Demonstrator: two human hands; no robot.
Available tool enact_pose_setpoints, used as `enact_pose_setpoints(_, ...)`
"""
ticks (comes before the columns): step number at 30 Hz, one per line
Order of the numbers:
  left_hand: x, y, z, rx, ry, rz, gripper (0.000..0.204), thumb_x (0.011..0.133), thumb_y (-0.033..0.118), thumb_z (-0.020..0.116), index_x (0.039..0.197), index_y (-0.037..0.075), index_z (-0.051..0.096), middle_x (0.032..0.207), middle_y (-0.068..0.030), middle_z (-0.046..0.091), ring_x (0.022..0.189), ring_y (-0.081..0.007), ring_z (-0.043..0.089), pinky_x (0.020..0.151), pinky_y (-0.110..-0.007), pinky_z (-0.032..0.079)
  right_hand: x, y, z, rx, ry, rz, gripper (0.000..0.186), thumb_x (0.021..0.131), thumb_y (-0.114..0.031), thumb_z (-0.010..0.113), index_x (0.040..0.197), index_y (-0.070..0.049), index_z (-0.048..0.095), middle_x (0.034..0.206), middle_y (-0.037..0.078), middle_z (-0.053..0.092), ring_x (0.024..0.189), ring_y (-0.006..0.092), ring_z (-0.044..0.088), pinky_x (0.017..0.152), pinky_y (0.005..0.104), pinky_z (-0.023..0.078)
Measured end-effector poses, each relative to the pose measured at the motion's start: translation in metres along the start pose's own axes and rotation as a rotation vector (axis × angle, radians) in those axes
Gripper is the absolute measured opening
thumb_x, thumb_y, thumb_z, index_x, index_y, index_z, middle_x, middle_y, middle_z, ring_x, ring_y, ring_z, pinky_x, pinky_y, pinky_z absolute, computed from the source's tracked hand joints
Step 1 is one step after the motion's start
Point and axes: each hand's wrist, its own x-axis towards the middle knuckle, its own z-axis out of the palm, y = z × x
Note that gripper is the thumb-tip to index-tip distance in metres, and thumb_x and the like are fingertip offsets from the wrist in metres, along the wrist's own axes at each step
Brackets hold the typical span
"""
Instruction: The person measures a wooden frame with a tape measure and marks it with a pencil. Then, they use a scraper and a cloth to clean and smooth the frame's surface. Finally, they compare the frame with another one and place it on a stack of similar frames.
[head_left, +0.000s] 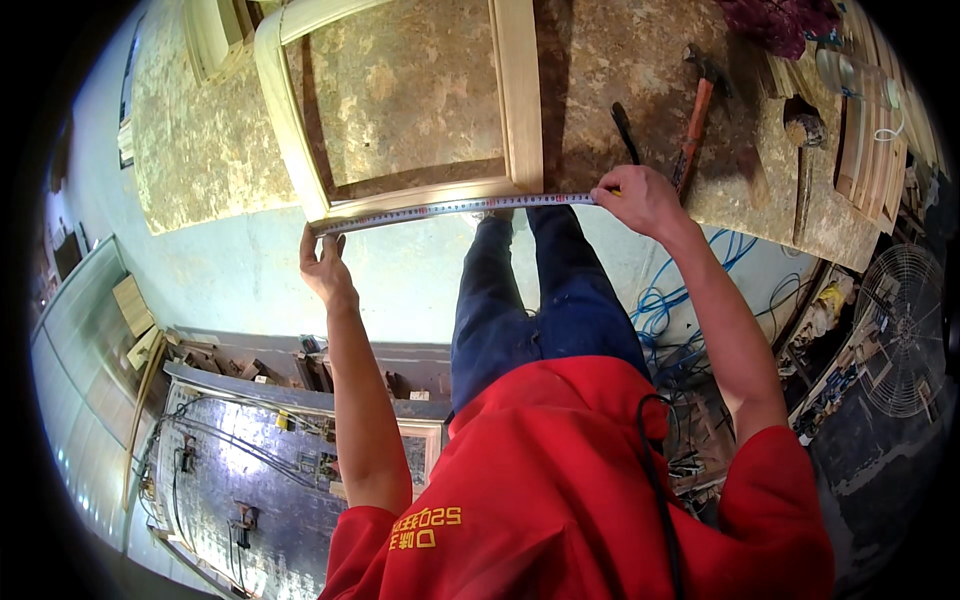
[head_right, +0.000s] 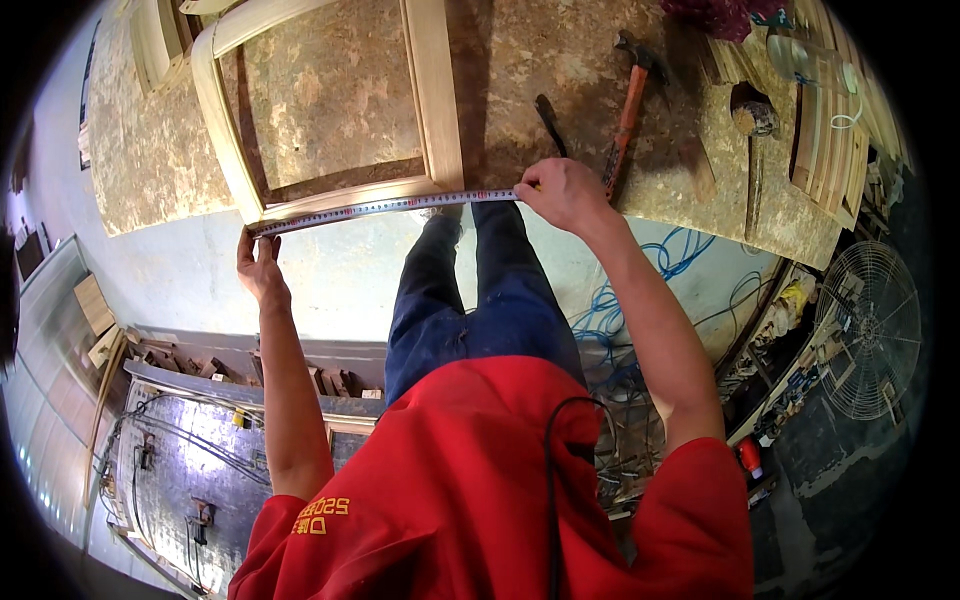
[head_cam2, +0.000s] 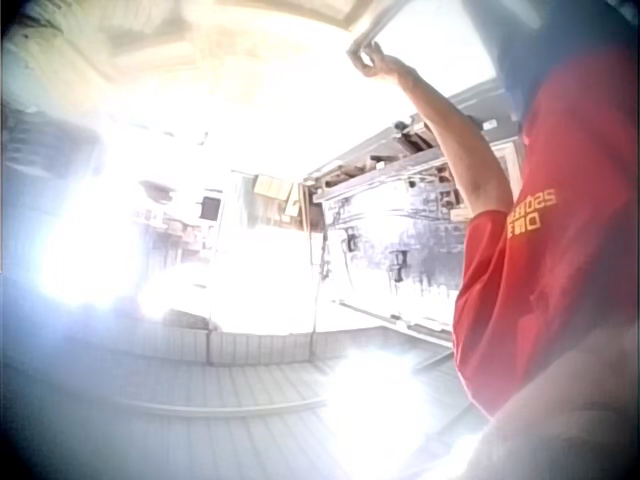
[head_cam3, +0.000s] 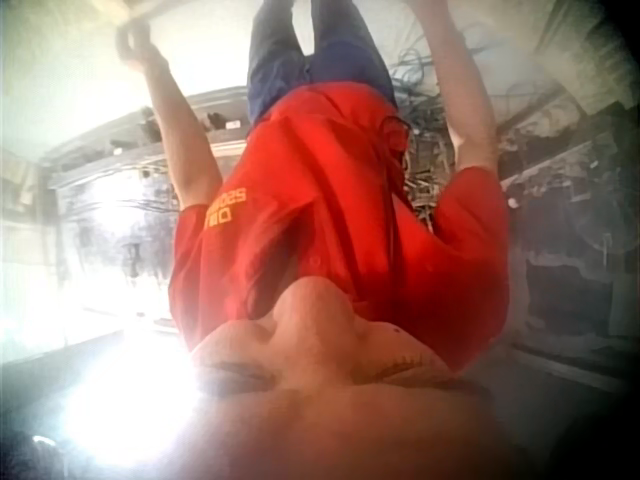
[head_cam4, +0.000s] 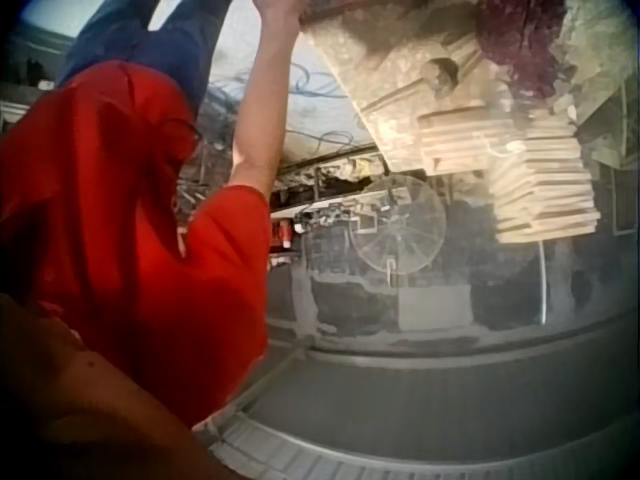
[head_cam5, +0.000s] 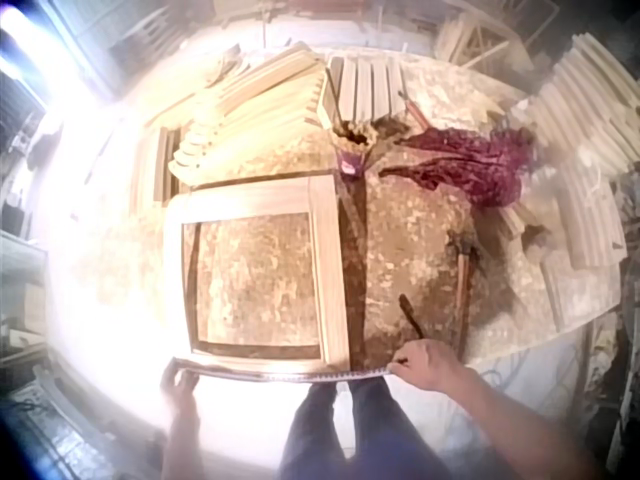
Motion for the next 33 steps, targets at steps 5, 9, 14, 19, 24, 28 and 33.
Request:
enact_pose_setpoints(5, -0.003, 0.006, -0.007, -0.122, -0.009, -0.032, 0.052, 0.107, 0.015, 0.055, 0.155, -0.001, 0.045, 0.144, -0.0161, 0.058, 0.123, -0.0308, 0.066, 0.103, -0.044, 0.056, -0.011, -0.006, -0.005, 0.082, 0.055, -0.127, 0.028, 0.091, -0.033, 0.073, 0.094, -0.006, 0.079, 0.096, 0.016, 0.075, 0.092, 0.0372, 0.072, 0.080, 0.0454, 0.056)
enact_pose_setpoints(9, -0.023, 0.012, -0.017, -0.111, 0.028, 0.006, 0.056, 0.111, 0.032, 0.050, 0.156, 0.000, 0.041, 0.154, -0.0202, 0.049, 0.133, -0.0372, 0.059, 0.110, -0.048, 0.050, -0.037, -0.004, -0.015, 0.250, 0.121, -0.066, 0.032, 0.093, -0.032, 0.076, 0.109, -0.004, 0.073, 0.089, 0.013, 0.073, 0.087, 0.0285, 0.071, 0.077, 0.0389, 0.055)
enact_pose_setpoints(14, -0.013, -0.007, -0.031, 0.069, 0.062, 0.048, 0.055, 0.104, 0.023, 0.064, 0.150, -0.002, 0.048, 0.147, -0.0175, 0.056, 0.130, -0.0316, 0.060, 0.109, -0.043, 0.050, -0.054, 0.054, -0.047, 0.354, 0.397, 0.177, 0.035, 0.099, -0.029, 0.075, 0.119, -0.003, 0.064, 0.081, 0.007, 0.069, 0.076, 0.0136, 0.064, 0.073, 0.0312, 0.052)
enact_pose_setpoints(19, 0.007, 0.007, -0.005, 0.400, 0.046, 0.143, 0.059, 0.099, 0.026, 0.069, 0.147, -0.003, 0.052, 0.144, -0.0195, 0.057, 0.128, -0.0316, 0.058, 0.108, -0.044, 0.049, -0.037, 0.156, -0.099, 0.126, 0.768, 0.296, 0.036, 0.102, -0.040, 0.066, 0.114, -0.006, 0.062, 0.085, 0.012, 0.072, 0.081, 0.0320, 0.072, 0.076, 0.0426, 0.054)
enact_pose_setpoints(24, 0.057, 0.028, 0.023, 0.635, 0.051, 0.247, 0.069, 0.097, 0.035, 0.074, 0.149, -0.003, 0.048, 0.145, -0.0234, 0.053, 0.134, -0.0370, 0.053, 0.110, -0.046, 0.046, 0.010, 0.203, -0.149, -0.074, 0.791, 0.329, 0.035, 0.103, -0.039, 0.064, 0.114, -0.006, 0.062, 0.098, 0.017, 0.072, 0.096, 0.0390, 0.070, 0.079, 0.0485, 0.053)
enact_pose_setpoints(28, 0.086, 0.059, 0.062, 0.569, 0.008, 0.116, 0.074, 0.090, 0.041, 0.081, 0.142, -0.003, 0.051, 0.126, -0.0222, 0.064, 0.119, -0.0351, 0.062, 0.104, -0.044, 0.048, 0.027, 0.206, -0.151, -0.361, 0.885, 0.077, 0.029, 0.098, -0.026, 0.069, 0.115, -0.004, 0.062, 0.109, 0.018, 0.068, 0.106, 0.0404, 0.064, 0.087, 0.0494, 0.050)
enact_pose_setpoints(33, 0.098, 0.070, 0.056, 0.741, 0.004, 0.064, 0.056, 0.081, 0.030, 0.082, 0.120, -0.002, 0.058, 0.104, -0.0188, 0.069, 0.097, -0.0322, 0.068, 0.087, -0.045, 0.053, 0.041, 0.106, -0.122, -0.029, 0.598, -0.127, 0.030, 0.091, -0.018, 0.072, 0.116, -0.004, 0.063, 0.113, 0.019, 0.064, 0.108, 0.0408, 0.060, 0.093, 0.0501, 0.049)
